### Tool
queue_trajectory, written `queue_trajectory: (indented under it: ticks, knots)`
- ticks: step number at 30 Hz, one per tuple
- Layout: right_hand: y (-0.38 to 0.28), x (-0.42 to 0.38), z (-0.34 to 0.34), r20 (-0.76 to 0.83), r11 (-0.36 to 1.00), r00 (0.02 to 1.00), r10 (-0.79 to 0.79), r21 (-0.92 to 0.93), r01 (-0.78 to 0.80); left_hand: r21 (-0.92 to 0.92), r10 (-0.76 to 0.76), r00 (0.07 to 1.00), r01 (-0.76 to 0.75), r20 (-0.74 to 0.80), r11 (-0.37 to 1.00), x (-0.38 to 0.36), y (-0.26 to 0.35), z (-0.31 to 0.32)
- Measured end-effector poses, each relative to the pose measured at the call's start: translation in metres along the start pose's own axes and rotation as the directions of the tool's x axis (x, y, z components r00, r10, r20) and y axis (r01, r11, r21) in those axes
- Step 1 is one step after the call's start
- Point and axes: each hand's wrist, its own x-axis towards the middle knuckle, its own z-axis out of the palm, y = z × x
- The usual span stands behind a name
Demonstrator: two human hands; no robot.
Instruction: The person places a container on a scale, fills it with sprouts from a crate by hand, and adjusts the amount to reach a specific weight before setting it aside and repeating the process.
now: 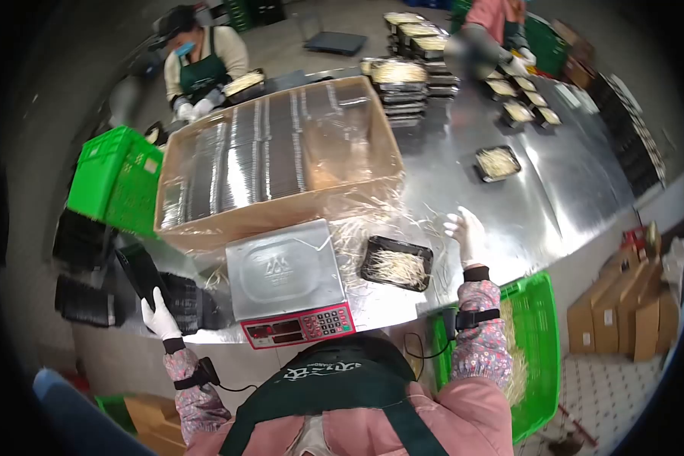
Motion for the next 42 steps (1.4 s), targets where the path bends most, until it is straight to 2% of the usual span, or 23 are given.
queue_trajectory:
  ticks: [1, 2, 3, 4, 5, 7, 9, 13, 15, 17, 18, 19, 20, 22, 25, 28, 29, 31, 34, 36, 37, 39, 42]
  knots:
    - [0.000, -0.013, 0.001, -0.028, 1.000, 1.000, 0.003, -0.001, -0.003, -0.107, 0.003, 0.994, 0.010, 0.113, 0.994, -0.007, 0.023, 0.017]
    - [0.000, -0.028, 0.002, -0.062, 1.000, 0.998, -0.010, 0.002, 0.010, -0.013, 0.168, 0.965, -0.168, 0.203, 0.986, -0.021, 0.061, 0.037]
    - [-0.001, -0.045, 0.003, -0.063, 0.999, 0.998, -0.025, -0.024, 0.024, -0.100, 0.289, 0.928, -0.273, 0.236, 0.957, -0.029, 0.065, 0.064]
    - [-0.004, -0.060, 0.001, -0.059, 0.998, 0.997, -0.039, -0.047, 0.036, -0.078, 0.445, 0.834, -0.445, 0.326, 0.892, -0.035, 0.065, 0.086]
    - [-0.007, -0.073, -0.005, -0.078, 0.998, 0.996, -0.050, -0.035, 0.048, -0.097, 0.440, 0.754, -0.454, 0.489, 0.886, -0.050, 0.099, 0.097]
    - [-0.004, -0.109, -0.024, -0.069, 0.977, 0.987, -0.144, -0.167, 0.131, -0.218, 0.642, 0.556, -0.642, 0.527, 0.735, -0.059, 0.101, 0.132]
    - [-0.011, -0.149, -0.050, -0.137, 0.944, 0.976, -0.171, -0.307, 0.123, -0.238, 0.626, 0.543, -0.618, 0.560, 0.749, -0.067, 0.099, 0.151]
    - [-0.005, -0.220, -0.097, -0.424, 0.943, 0.876, -0.230, -0.320, 0.092, -0.410, 0.724, 0.310, -0.658, 0.617, 0.631, -0.093, 0.129, 0.170]
    - [0.010, -0.239, -0.093, -0.388, 0.868, 0.862, -0.325, -0.484, 0.109, -0.536, 0.778, 0.232, -0.609, 0.584, 0.584, -0.112, 0.147, 0.182]
    - [0.027, -0.236, -0.030, -0.160, 0.673, 0.873, -0.460, -0.704, 0.225, -0.561, 0.748, 0.332, -0.506, 0.574, 0.655, -0.127, 0.160, 0.194]
    - [0.031, -0.234, 0.013, 0.030, 0.410, 0.839, -0.543, -0.863, 0.296, -0.580, 0.719, 0.388, -0.425, 0.577, 0.695, -0.130, 0.163, 0.198]
    - [0.017, -0.227, 0.064, 0.279, 0.377, 0.831, -0.482, -0.789, 0.484, -0.580, 0.721, 0.383, -0.429, 0.578, 0.692, -0.130, 0.165, 0.197]
    - [0.026, -0.220, 0.105, 0.480, 0.279, 0.737, -0.476, -0.713, 0.644, -0.569, 0.663, 0.432, -0.343, 0.611, 0.747, -0.129, 0.169, 0.193]
    - [0.075, -0.208, 0.176, 0.744, 0.196, 0.629, -0.226, -0.598, 0.777, -0.549, 0.609, 0.490, -0.279, 0.624, 0.788, -0.125, 0.173, 0.182]
    - [0.149, -0.220, 0.256, 0.953, 0.227, 0.250, -0.172, -0.209, 0.951, -0.519, 0.548, 0.576, -0.235, 0.607, 0.822, -0.117, 0.154, 0.167]
    - [0.190, -0.229, 0.310, 0.987, -0.108, 0.120, 0.105, -0.108, 0.988, -0.474, 0.473, 0.660, -0.196, 0.584, 0.858, -0.101, 0.140, 0.143]
    - [0.198, -0.226, 0.322, 0.990, -0.099, 0.092, 0.103, -0.082, 0.992, -0.445, 0.432, 0.703, -0.181, 0.565, 0.877, -0.095, 0.136, 0.133]
    - [0.205, -0.215, 0.343, 0.978, 0.084, 0.182, 0.103, -0.190, 0.978, -0.414, 0.409, 0.762, -0.203, 0.503, 0.887, -0.079, 0.119, 0.117]
    - [0.196, -0.176, 0.360, 0.960, -0.039, 0.245, -0.133, -0.252, 0.967, -0.335, 0.350, 0.791, -0.196, 0.501, 0.922, -0.054, 0.098, 0.088]
    - [0.191, -0.149, 0.358, 0.883, -0.045, 0.448, -0.135, -0.458, 0.888, -0.319, 0.308, 0.836, -0.171, 0.453, 0.932, -0.046, 0.092, 0.070]
    - [0.183, -0.140, 0.351, 0.878, -0.050, 0.458, -0.139, -0.468, 0.882, -0.318, 0.304, 0.841, -0.168, 0.447, 0.933, -0.040, 0.086, 0.063]
    - [0.167, -0.129, 0.324, 0.754, -0.107, 0.646, -0.117, -0.656, 0.747, -0.278, 0.288, 0.871, -0.184, 0.398, 0.943, -0.034, 0.082, 0.054]
    - [0.147, -0.131, 0.266, 0.637, -0.119, 0.754, -0.163, -0.771, 0.626, -0.337, 0.280, 0.868, -0.141, 0.411, 0.931, -0.032, 0.075, 0.063]
